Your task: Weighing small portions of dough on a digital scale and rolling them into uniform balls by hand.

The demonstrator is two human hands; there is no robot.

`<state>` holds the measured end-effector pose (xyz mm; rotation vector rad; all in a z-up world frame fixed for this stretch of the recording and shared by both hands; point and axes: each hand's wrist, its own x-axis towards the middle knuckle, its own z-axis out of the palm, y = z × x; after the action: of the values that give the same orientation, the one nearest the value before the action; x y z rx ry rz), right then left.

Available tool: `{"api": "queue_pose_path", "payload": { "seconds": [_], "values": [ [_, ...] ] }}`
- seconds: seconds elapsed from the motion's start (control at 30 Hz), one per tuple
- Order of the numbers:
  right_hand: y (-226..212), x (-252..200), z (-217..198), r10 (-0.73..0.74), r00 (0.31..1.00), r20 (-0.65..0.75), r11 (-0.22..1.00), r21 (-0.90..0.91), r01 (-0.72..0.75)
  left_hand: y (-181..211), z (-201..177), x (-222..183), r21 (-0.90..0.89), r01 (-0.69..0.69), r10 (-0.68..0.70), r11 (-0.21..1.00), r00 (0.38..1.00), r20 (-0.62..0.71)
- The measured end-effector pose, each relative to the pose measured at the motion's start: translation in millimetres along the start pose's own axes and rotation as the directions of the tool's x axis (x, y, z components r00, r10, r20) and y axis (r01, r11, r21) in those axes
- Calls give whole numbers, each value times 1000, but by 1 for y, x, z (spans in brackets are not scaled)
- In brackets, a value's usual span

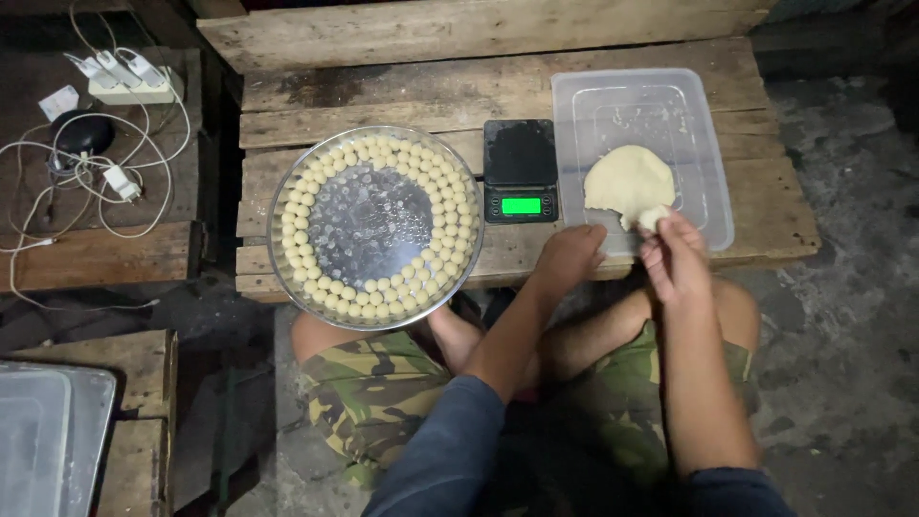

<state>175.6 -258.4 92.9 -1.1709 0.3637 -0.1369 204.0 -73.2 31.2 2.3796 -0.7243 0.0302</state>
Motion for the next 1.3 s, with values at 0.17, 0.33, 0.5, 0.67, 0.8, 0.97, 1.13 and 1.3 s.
{"api": "queue_pose_path", "payload": {
  "seconds": [0.17,0.33,0.5,0.67,0.8,0.97,1.13,1.3],
  "values": [
    [14,-41,10,-16,998,55,999,42,13,-17,11,-9,-435,107,-85,894,994,71],
    [46,-84,17,-65,992,107,986,-145,80,4,-13,-85,-930,326,-173,-169,919,354],
    [64,-113,38,-61,945,323,977,-176,123,20,-56,-146,-778,210,-232,-593,880,414],
    [84,-114,45,15,892,451,990,-133,50,25,-75,-151,-868,249,-359,-429,835,417],
    [89,-113,44,-16,875,485,954,-255,159,19,-60,-152,-909,297,-493,-292,768,409],
    [81,-129,62,-154,943,297,634,-702,324,33,-54,-144,-972,236,-686,-10,705,178],
    [102,-105,39,3,976,216,605,-778,170,31,-54,-152,-978,191,-682,81,726,85],
    [72,-76,64,-40,968,246,569,-791,224,22,-68,-158,-934,310,-611,176,779,143]
  ]
}}
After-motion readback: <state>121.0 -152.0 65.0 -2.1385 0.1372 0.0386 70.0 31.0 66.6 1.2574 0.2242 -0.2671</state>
